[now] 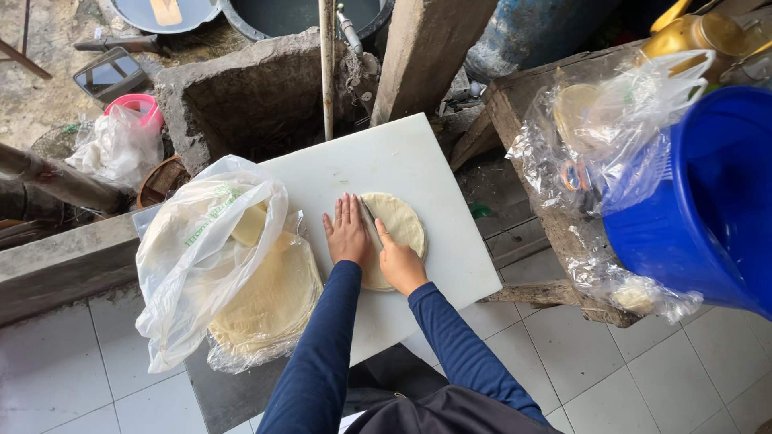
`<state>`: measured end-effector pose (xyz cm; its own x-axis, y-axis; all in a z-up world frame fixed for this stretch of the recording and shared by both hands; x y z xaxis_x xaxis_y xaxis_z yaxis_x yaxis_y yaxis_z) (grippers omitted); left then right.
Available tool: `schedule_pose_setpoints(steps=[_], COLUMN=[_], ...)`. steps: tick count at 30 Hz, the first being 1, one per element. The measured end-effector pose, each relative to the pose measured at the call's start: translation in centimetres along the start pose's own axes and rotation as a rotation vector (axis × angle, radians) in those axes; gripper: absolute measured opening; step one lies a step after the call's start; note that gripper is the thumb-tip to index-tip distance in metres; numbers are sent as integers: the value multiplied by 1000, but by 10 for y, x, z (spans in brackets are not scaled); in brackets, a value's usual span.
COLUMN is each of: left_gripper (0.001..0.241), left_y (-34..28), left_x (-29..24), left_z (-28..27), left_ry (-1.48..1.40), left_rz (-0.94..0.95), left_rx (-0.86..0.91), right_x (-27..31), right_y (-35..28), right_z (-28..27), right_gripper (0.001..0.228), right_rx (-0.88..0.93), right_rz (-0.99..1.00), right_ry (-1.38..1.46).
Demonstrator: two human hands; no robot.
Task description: The person takes a stack of thin dough wrappers from a plastic bag, folds them by hand into a triangle, and cuts the stack into smaller triangular pieces using a knife on a white cutting board.
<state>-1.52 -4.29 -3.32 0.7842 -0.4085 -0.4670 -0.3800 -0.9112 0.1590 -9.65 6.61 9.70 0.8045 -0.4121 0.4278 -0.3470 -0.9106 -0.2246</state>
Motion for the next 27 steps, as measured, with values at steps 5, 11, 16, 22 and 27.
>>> schedule_pose_setpoints(steps=[5, 11, 16, 22, 27], left_gripper=[61, 62, 61, 61, 62], left_y=[-3, -1, -2, -4, -1], left_x=[-8, -14, -18, -16, -19], left_z=[-9, -19, -19, -22, -28], left_ry=[22, 19, 6, 14, 26], left_rz=[-35, -57, -80, -78, -82], left_rx=[41, 55, 82, 96, 136], right_x=[-4, 4, 4, 6, 6], right_y=[4, 7, 5, 5, 11], right_z=[7, -1, -2, 2, 4], right_gripper=[74, 75, 74, 75, 75], right_rx=[-17, 12, -5, 17, 58], right_rz=[25, 39, 19, 0, 33], right_ry=[-75, -54, -55, -82, -136])
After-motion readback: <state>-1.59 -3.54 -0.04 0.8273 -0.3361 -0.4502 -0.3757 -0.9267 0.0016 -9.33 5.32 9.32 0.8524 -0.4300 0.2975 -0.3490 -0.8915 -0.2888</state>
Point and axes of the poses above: each hand's wrist, its own y-axis towards the middle knuckle, its own z-axis out of the palm, x = y × z, the point moved 1 cm from there along y, towards the middle knuckle, and after that the axes turned 5 degrees about -y, right-handed, at the moved point
